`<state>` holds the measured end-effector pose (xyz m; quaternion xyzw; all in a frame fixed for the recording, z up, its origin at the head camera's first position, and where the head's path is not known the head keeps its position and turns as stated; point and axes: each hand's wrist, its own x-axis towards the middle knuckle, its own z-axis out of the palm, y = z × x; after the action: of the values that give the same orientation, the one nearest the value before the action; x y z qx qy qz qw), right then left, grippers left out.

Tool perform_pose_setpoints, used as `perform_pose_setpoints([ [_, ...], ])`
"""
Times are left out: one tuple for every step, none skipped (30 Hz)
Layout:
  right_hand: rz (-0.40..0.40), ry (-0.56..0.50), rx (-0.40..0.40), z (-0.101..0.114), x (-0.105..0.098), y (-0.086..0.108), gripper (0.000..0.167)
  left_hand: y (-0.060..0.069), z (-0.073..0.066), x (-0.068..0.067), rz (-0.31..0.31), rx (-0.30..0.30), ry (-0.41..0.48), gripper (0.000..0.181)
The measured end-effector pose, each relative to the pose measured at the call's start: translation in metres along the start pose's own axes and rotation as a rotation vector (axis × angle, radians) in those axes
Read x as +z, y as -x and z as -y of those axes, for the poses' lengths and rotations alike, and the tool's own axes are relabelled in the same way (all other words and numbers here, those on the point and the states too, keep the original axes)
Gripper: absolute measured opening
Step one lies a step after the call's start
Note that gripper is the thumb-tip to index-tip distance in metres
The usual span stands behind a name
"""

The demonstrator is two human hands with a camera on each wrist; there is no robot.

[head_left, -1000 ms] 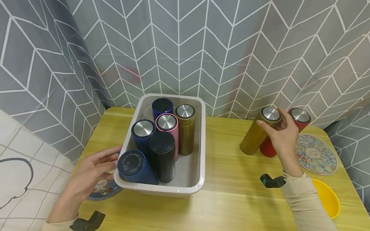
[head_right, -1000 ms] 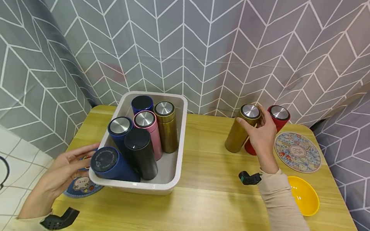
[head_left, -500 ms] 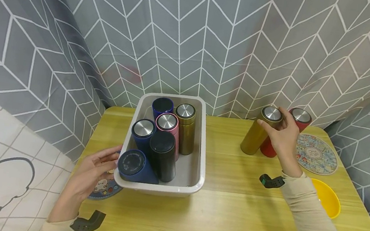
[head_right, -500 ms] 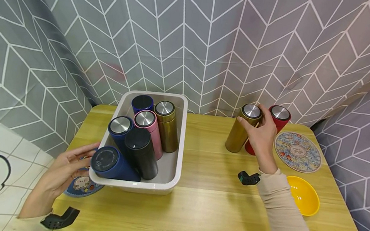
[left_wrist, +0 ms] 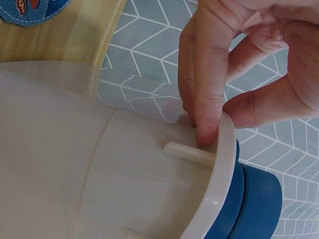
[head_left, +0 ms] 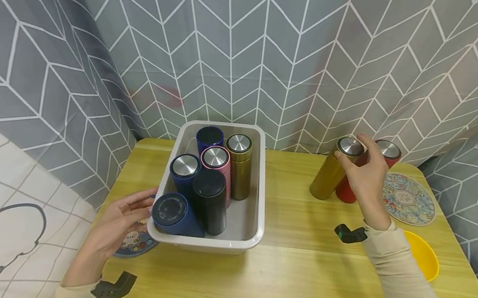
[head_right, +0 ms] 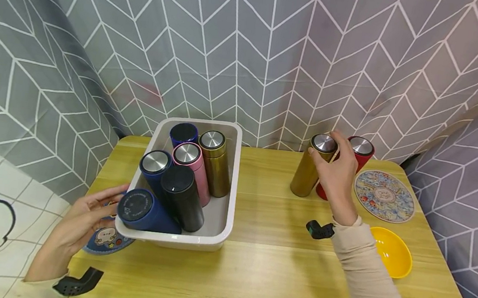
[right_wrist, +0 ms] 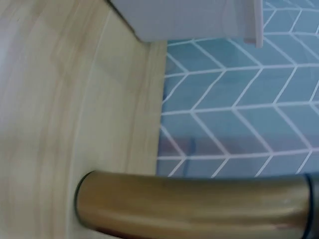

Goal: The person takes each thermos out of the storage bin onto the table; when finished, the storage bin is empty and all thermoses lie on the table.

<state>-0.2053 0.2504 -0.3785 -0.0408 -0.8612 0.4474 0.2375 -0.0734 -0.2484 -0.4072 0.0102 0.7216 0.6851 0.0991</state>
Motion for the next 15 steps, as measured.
perform_pose_setpoints([
  [-0.008, 0.006, -0.015, 0.003, 0.0, 0.001, 0.061, 0.0, 0.0, 0.0, -0.002, -0.002, -0.002, 0.056],
  [-0.011, 0.007, -0.025, 0.006, 0.001, 0.002, 0.06, 0.0, 0.0, 0.0, -0.005, -0.004, -0.004, 0.057],
  [-0.013, 0.007, -0.037, 0.01, 0.001, 0.004, 0.06, 0.0, 0.0, 0.0, -0.005, -0.006, -0.005, 0.057],
  [-0.009, 0.0, -0.049, 0.013, 0.002, 0.005, 0.059, 0.0, 0.0, 0.0, -0.006, -0.009, -0.005, 0.057],
  [-0.006, -0.008, -0.064, 0.016, 0.002, 0.007, 0.058, 0.0, 0.0, 0.0, -0.007, -0.01, -0.006, 0.057],
  [0.008, -0.021, -0.074, 0.019, 0.003, 0.008, 0.058, 0.0, 0.0, 0.001, -0.008, -0.012, -0.007, 0.057],
  [0.018, -0.031, -0.086, 0.022, 0.005, 0.01, 0.058, 0.0, 0.0, 0.001, -0.01, -0.014, -0.007, 0.057],
  [0.028, -0.042, -0.095, 0.025, 0.006, 0.012, 0.058, 0.001, 0.0, 0.001, -0.01, -0.015, -0.009, 0.057],
  [0.039, -0.052, -0.105, 0.027, 0.008, 0.013, 0.058, 0.001, 0.0, 0.001, -0.011, -0.016, -0.009, 0.058],
  [0.052, -0.059, -0.114, 0.03, 0.01, 0.015, 0.058, 0.001, 0.0, 0.001, -0.012, -0.019, -0.011, 0.058],
  [0.065, -0.064, -0.124, 0.033, 0.012, 0.018, 0.058, 0.001, 0.0, 0.001, -0.012, -0.02, -0.013, 0.058],
  [0.08, -0.066, -0.136, 0.036, 0.015, 0.02, 0.058, 0.001, 0.0, 0.001, -0.013, -0.023, -0.016, 0.058],
  [0.089, -0.066, -0.149, 0.039, 0.017, 0.022, 0.059, 0.001, 0.0, 0.001, -0.015, -0.024, -0.018, 0.058],
  [0.102, -0.066, -0.158, 0.043, 0.019, 0.025, 0.059, 0.001, 0.0, 0.001, -0.015, -0.025, -0.019, 0.058],
  [0.116, -0.069, -0.167, 0.046, 0.021, 0.028, 0.059, 0.001, 0.0, 0.001, -0.017, -0.025, -0.018, 0.058],
])
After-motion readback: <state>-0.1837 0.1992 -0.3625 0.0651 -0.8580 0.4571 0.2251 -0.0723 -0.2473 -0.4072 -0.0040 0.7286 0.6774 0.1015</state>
